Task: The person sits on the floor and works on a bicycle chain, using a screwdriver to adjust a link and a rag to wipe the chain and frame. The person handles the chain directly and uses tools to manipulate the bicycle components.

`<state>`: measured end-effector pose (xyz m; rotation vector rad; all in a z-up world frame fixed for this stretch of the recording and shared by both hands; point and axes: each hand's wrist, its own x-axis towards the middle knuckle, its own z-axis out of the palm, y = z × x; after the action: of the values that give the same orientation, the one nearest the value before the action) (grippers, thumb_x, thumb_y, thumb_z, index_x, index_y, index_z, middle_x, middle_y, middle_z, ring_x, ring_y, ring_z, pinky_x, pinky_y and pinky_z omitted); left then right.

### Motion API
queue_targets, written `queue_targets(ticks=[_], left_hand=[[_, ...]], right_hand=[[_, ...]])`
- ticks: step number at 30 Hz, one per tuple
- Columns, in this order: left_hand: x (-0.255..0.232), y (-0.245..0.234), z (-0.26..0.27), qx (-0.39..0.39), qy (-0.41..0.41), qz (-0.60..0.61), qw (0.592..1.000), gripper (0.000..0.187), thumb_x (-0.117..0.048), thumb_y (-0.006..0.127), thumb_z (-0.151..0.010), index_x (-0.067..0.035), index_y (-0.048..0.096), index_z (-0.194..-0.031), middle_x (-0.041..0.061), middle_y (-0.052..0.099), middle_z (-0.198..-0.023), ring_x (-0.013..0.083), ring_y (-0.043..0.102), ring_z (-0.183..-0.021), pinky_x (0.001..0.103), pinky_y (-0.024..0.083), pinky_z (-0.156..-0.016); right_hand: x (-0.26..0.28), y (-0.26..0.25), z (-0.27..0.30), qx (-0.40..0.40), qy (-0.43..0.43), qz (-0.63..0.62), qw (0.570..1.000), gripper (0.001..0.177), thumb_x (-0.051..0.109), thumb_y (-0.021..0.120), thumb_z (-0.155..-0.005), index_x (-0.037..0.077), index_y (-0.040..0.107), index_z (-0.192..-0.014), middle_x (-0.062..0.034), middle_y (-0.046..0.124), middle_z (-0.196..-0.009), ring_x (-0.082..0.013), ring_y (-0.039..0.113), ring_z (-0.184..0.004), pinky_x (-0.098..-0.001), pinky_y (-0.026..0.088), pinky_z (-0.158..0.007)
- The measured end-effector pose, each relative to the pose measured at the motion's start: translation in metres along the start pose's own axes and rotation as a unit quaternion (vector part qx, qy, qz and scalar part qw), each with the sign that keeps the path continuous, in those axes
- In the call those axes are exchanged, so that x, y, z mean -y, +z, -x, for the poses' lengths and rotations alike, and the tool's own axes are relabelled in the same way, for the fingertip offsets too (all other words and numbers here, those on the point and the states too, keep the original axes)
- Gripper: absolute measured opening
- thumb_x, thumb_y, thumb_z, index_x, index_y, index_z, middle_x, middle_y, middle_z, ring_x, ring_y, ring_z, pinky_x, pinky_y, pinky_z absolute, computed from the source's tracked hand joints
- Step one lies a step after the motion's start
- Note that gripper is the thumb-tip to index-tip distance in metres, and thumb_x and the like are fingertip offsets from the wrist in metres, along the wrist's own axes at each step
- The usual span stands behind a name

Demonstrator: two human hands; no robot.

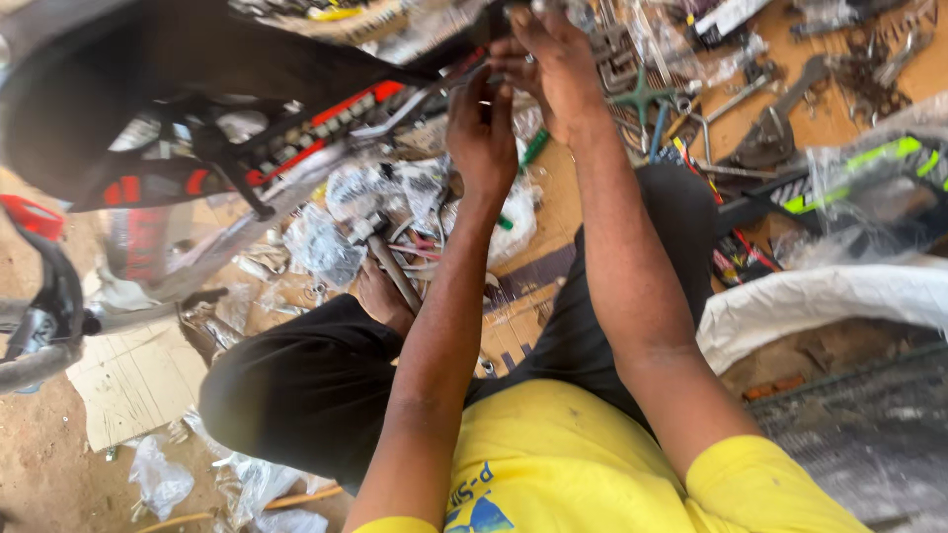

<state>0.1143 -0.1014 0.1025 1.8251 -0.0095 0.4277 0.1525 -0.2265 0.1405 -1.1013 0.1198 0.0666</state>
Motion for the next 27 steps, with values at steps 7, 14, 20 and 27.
queue_targets(ticks=[7, 14, 20, 27], left_hand=[[0.006, 0.018, -0.035, 0.044, 0.119, -0.117, 0.985, 0.022, -0.02, 0.067, -0.094, -0.011, 0.074, -0.113, 0.015, 0.071, -0.102, 0.0344, 0.069, -0.094, 0.044, 0.055, -0.085], [-0.006, 0.018, -0.039, 0.11, 0.063, -0.071, 0.989, 0.022, -0.018, 0.066, -0.094, -0.005, 0.076, -0.108, 0.018, 0.07, -0.093, 0.0344, 0.07, -0.085, 0.044, 0.054, -0.078], [-0.017, 0.027, -0.049, 0.115, 0.023, -0.071, 0.991, 0.02, -0.022, 0.069, -0.088, -0.005, 0.076, -0.095, 0.016, 0.074, -0.08, 0.0324, 0.073, -0.07, 0.043, 0.055, -0.067], [0.014, 0.002, -0.037, 0.126, -0.16, 0.247, 0.947, 0.018, -0.005, 0.061, -0.095, -0.001, 0.067, -0.112, 0.015, 0.073, -0.088, 0.0232, 0.071, -0.07, 0.039, 0.062, -0.062]], right_hand=[[-0.016, -0.014, -0.009, 0.013, -0.031, -0.032, 0.999, 0.025, 0.032, 0.077, -0.099, 0.011, 0.066, -0.107, 0.0039, 0.064, -0.099, -0.0108, 0.063, -0.092, -0.031, 0.056, -0.078], [0.0, 0.002, 0.005, 0.013, -0.007, -0.013, 1.0, 0.04, 0.046, 0.075, -0.096, 0.012, 0.066, -0.115, -0.0025, 0.068, -0.106, -0.0173, 0.063, -0.104, -0.0368, 0.052, -0.091], [0.006, 0.009, 0.008, -0.022, 0.025, -0.03, 0.999, 0.043, 0.043, 0.074, -0.091, 0.013, 0.068, -0.121, 0.0005, 0.068, -0.12, -0.0169, 0.058, -0.122, -0.0403, 0.046, -0.108], [-0.019, -0.003, -0.008, -0.092, -0.118, 0.096, 0.984, 0.041, 0.051, 0.082, -0.09, 0.016, 0.06, -0.089, 0.004, 0.065, -0.093, -0.0124, 0.07, -0.091, -0.0335, 0.056, -0.082]])
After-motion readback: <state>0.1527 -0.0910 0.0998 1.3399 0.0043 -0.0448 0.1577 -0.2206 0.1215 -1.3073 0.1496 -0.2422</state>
